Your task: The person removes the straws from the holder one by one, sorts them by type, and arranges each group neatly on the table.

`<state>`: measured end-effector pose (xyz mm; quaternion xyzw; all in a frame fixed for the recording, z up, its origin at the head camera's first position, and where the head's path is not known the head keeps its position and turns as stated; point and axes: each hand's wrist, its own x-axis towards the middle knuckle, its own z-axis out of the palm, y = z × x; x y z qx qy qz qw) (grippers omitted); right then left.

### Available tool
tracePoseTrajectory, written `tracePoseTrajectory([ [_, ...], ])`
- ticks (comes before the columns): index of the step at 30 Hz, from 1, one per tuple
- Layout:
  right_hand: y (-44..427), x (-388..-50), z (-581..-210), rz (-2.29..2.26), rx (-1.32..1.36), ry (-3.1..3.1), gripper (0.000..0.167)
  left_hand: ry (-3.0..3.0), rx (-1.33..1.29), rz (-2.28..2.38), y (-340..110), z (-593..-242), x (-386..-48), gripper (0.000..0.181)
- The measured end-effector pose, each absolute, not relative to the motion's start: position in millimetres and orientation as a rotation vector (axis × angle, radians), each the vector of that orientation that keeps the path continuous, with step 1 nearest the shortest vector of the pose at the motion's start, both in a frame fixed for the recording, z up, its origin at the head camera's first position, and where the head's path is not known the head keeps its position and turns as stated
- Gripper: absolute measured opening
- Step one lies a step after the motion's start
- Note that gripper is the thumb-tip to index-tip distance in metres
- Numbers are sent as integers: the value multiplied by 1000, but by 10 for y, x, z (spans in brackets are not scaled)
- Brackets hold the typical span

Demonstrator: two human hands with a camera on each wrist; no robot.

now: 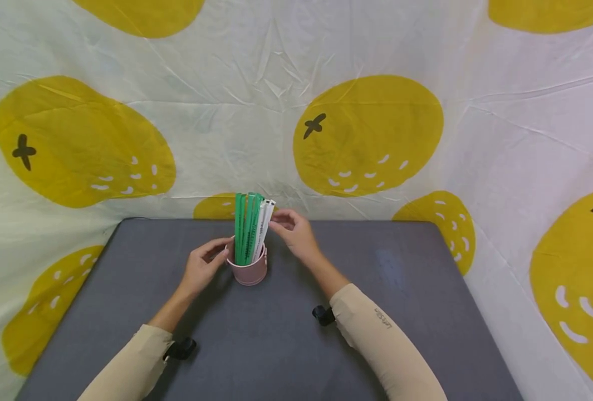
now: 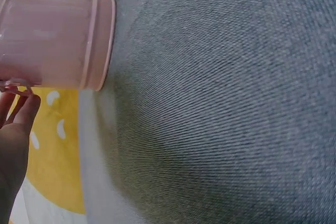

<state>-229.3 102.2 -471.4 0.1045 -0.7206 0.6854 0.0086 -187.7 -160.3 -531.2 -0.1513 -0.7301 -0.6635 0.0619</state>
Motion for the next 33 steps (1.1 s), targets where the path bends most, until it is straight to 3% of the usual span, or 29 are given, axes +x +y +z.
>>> tracePoseTrajectory([
  [15,838,-2360,-4790,2087,184,-2187,23,-2196,-460,-2028,-1587,-5352,-1896,31],
  [33,776,-2385,-4794,1984,206,-2237,21,-2193,-483,-2039,-1607,-5381,-1910,30],
])
